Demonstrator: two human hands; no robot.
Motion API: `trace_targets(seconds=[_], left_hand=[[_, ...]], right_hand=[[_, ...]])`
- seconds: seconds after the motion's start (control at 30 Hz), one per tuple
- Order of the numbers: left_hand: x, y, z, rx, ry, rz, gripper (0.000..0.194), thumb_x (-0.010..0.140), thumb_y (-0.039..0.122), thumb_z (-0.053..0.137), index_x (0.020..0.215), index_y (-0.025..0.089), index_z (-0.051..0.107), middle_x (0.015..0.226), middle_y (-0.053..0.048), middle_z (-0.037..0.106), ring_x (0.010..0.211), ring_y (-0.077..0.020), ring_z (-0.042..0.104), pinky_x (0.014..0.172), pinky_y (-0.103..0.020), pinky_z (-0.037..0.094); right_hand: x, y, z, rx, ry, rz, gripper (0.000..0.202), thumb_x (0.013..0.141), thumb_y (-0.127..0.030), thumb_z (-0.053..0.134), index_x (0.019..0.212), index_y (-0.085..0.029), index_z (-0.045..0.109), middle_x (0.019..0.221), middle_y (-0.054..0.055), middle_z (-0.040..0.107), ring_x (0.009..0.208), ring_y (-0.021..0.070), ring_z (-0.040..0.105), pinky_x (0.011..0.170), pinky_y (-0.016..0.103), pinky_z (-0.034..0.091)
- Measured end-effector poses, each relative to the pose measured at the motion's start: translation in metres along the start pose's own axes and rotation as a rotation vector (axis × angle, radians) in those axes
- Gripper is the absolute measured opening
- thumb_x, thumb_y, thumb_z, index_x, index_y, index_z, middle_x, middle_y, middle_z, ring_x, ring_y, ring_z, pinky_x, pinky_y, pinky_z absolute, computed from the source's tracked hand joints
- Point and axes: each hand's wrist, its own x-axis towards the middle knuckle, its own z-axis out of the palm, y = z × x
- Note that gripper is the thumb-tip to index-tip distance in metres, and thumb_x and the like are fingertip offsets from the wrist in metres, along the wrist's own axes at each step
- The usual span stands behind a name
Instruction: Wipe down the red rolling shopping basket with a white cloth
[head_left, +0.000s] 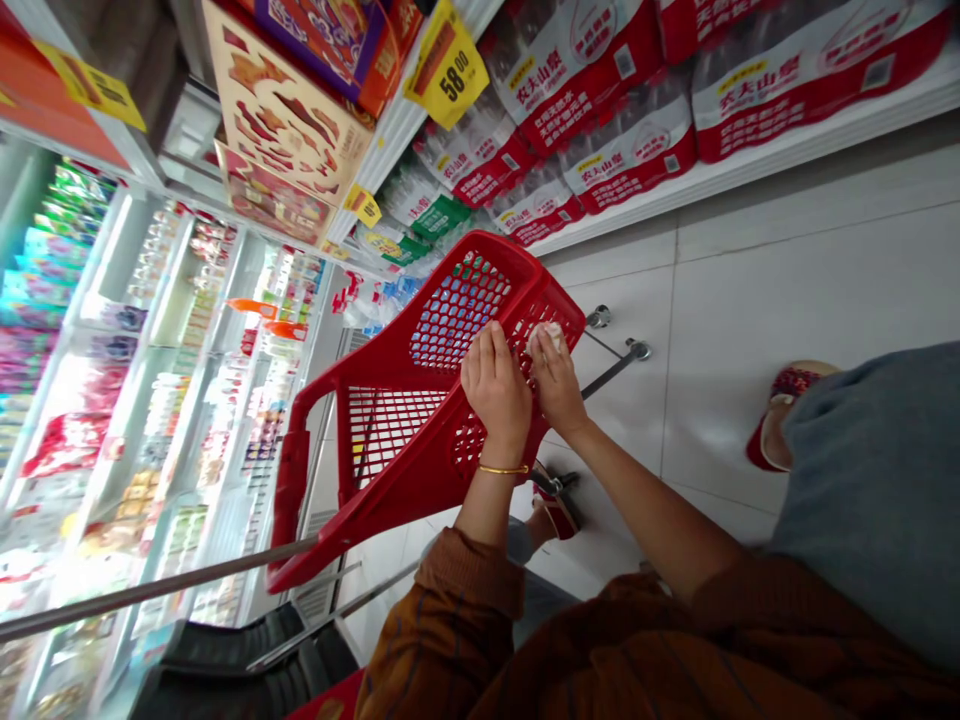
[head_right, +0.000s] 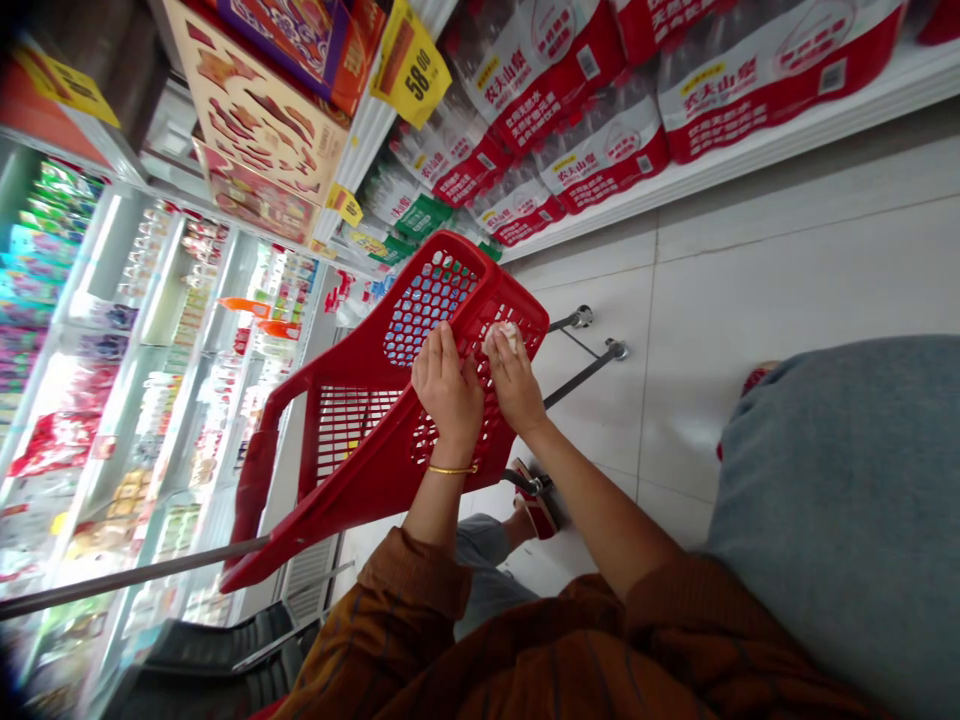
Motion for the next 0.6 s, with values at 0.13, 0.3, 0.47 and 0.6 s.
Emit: trace_targets(seconds=[0.13,0.3,0.47,0.6], left_hand=[[0.001,0.002,-0.001,0.003,0.003,-0.016,0.044,0.095,0.021,0.039,0.137,0.011,0.048,0.137,-0.015,0.056,0.125,-0.0233,0.052,0.108,-0.039,0.038],[0.002,0.002,-0.001,0.011,-0.006,-0.012,0.045,0.095,0.021,0.038,0.138,0.011,0.047,0.136,-0.014,0.056,0.125,-0.0233,0.052,0.108,-0.039,0.038],[0.001,0.002,0.0,0.04,-0.039,-0.005,0.047,0.095,0.023,0.038,0.14,0.009,0.043,0.138,-0.017,0.053,0.127,-0.0263,0.049,0.109,-0.042,0.036],[0.001,0.004,0.001,0.079,-0.063,-0.013,0.05,0.096,0.027,0.038,0.142,0.009,0.041,0.139,-0.018,0.051,0.126,-0.0282,0.047,0.109,-0.044,0.034]], right_hand=[[-0.011,0.01,0.003,0.0,0.035,0.033,0.06,0.101,-0.019,0.029,0.152,-0.034,0.003,0.158,0.003,0.025,0.148,0.02,0.013,0.121,0.052,0.023],[-0.023,0.021,0.005,0.021,0.019,0.103,0.059,0.1,-0.021,0.029,0.152,-0.033,0.005,0.159,0.003,0.021,0.148,0.021,0.014,0.12,0.056,0.022],[-0.037,0.028,0.003,0.027,0.006,0.116,0.064,0.098,-0.019,0.034,0.152,-0.032,0.003,0.161,0.003,0.013,0.149,0.023,0.01,0.119,0.055,0.022],[-0.043,0.031,0.003,0.018,0.03,0.116,0.067,0.097,-0.016,0.035,0.152,-0.032,0.001,0.162,0.003,0.011,0.149,0.022,0.009,0.119,0.054,0.024]])
